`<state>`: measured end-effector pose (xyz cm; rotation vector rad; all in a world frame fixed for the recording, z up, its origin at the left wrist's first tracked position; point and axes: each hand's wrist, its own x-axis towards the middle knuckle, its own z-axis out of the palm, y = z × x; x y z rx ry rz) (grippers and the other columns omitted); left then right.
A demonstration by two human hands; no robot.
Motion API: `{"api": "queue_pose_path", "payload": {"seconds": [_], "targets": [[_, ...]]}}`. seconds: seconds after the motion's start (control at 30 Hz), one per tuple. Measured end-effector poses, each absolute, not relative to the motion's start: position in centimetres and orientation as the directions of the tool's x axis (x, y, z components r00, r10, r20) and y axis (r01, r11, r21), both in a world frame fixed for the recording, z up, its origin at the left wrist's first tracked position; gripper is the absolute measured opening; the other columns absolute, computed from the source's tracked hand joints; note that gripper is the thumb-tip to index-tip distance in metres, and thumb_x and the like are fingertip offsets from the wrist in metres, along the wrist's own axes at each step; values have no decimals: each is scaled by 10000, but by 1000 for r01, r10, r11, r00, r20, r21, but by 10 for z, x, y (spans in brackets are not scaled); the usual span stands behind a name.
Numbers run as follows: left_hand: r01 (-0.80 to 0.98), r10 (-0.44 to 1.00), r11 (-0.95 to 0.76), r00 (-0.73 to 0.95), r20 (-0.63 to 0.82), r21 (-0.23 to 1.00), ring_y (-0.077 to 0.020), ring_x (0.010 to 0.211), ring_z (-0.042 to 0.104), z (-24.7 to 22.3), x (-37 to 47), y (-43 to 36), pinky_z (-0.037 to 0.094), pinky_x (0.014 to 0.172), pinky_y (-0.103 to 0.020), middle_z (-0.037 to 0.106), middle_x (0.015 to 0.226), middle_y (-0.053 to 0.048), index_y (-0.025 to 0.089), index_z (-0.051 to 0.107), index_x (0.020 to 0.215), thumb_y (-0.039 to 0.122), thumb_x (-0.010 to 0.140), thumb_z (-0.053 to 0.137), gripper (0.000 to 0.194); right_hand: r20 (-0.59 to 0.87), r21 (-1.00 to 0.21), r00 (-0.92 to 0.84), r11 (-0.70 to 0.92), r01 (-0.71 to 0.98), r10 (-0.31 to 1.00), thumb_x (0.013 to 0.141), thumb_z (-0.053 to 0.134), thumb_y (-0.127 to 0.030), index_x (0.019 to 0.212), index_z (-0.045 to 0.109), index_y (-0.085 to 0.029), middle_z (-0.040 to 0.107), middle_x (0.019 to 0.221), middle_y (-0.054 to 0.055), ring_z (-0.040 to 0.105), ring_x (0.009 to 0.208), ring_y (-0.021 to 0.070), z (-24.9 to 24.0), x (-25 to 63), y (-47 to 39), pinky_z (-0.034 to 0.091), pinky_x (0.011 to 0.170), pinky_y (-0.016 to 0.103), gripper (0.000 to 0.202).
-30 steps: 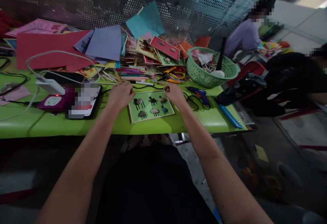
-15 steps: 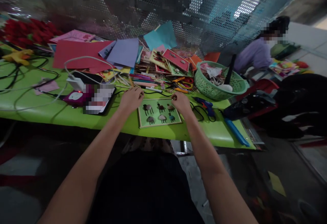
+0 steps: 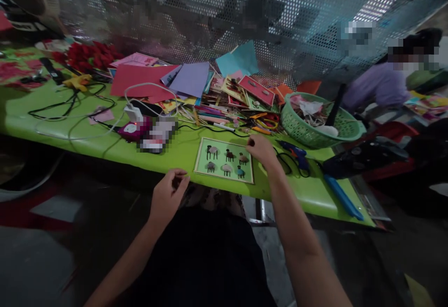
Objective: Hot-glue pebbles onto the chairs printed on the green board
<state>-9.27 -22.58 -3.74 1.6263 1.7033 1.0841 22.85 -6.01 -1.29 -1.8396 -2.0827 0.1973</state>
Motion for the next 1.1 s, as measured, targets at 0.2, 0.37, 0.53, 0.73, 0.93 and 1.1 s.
{"api": "queue_pose_path", "payload": {"seconds": [0.2, 0.37, 0.53, 0.73, 0.93, 1.1], "targets": [[112, 987, 42, -156, -24, 993, -202, 780, 718, -66, -92, -226, 552, 667, -301, 672, 914, -40, 195, 587, 1035, 517, 900, 664, 358, 165, -360, -158, 209, 909, 974, 699, 593, -173, 712, 584, -202, 600, 809, 45, 539, 764, 200, -12, 226, -69, 356, 662, 296, 33], [-143, 975, 95, -185, -120, 985, -178, 718, 742, -66, -81, -226, 402, 473, -191, 651, 814, 0, 181, 586, 1011, 499, 854, 729, 383, 180, -375, -216, 270, 887, 960, 730, 579, -176, 737, 583, -207, 614, 823, 53, 537, 789, 209, -16, 222, -86, 381, 697, 312, 32], [-298, 959, 154, -185, -215, 942, -180, 707, 750, -53, -79, -233, 449, 501, -198, 737, 942, -54, 177, 576, 1089, 486, 821, 763, 451, 236, -413, -292, 368, 833, 927, 759, 554, -180, 764, 567, -212, 599, 847, 63, 551, 823, 225, -23, 221, -103, 415, 754, 340, 35], [-312, 956, 185, -163, -245, 932, -195, 725, 756, -46, -83, -239, 467, 501, -209, 769, 1001, -93, 179, 550, 1147, 499, 821, 764, 505, 293, -459, -293, 403, 792, 910, 783, 554, -178, 767, 541, -224, 578, 835, 58, 553, 811, 229, -28, 221, -116, 415, 735, 347, 51], [-369, 949, 182, -178, -261, 912, -193, 767, 756, -50, -81, -246, 503, 563, -226, 767, 1005, -81, 195, 522, 1153, 433, 880, 715, 410, 275, -526, -327, 426, 736, 904, 788, 558, -159, 813, 567, -220, 585, 862, 58, 575, 839, 235, -23, 224, -130, 436, 748, 353, 67], [-480, 939, 274, -53, -339, 834, -208, 797, 756, -52, -77, -249, 528, 583, -239, 754, 961, -87, 175, 557, 1097, 424, 929, 663, 319, 243, -573, -362, 434, 695, 900, 789, 532, -105, 871, 616, -208, 612, 909, 68, 593, 902, 244, -21, 231, -138, 454, 796, 369, 157]]}}
